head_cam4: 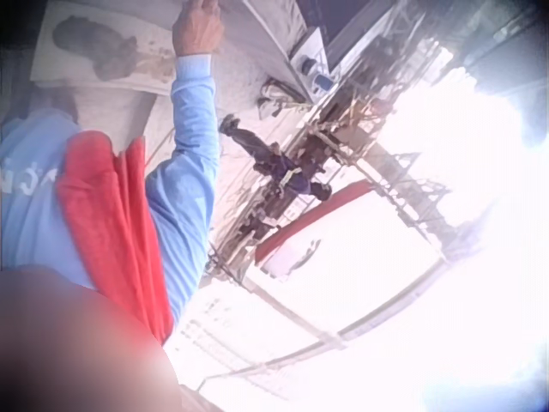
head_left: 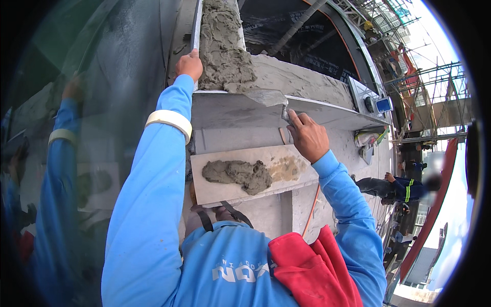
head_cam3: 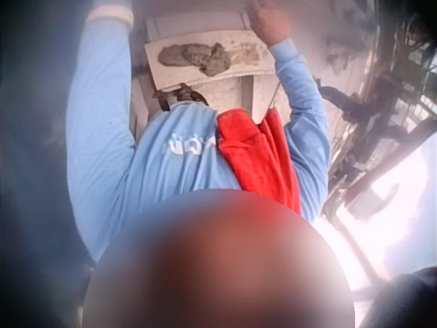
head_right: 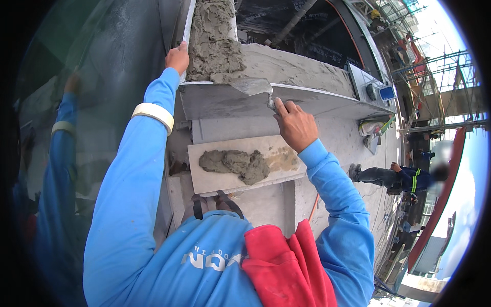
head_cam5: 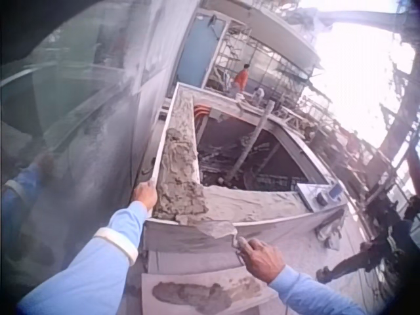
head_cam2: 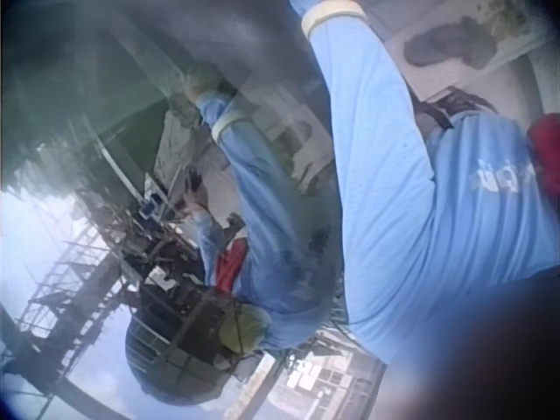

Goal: The person scoops cement from a board with a trowel and applies it to a metal frame on a rooftop, smoothing the surface repeatedly.

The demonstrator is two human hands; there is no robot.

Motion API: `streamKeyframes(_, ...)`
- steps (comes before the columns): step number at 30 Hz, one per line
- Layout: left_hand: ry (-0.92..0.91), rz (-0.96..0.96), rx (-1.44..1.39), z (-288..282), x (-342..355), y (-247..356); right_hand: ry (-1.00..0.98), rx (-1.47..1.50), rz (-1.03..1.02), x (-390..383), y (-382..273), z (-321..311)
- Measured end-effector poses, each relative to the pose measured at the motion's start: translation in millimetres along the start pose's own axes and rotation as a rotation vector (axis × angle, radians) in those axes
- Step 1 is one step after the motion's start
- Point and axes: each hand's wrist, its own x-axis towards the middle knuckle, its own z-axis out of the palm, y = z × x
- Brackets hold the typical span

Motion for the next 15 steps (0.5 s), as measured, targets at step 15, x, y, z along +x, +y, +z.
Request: streamKeyframes(15, 0.009, 0.046, -0.128, 2, 3, -7, 0.171, 0.463, 0.066, 38, -12, -6)
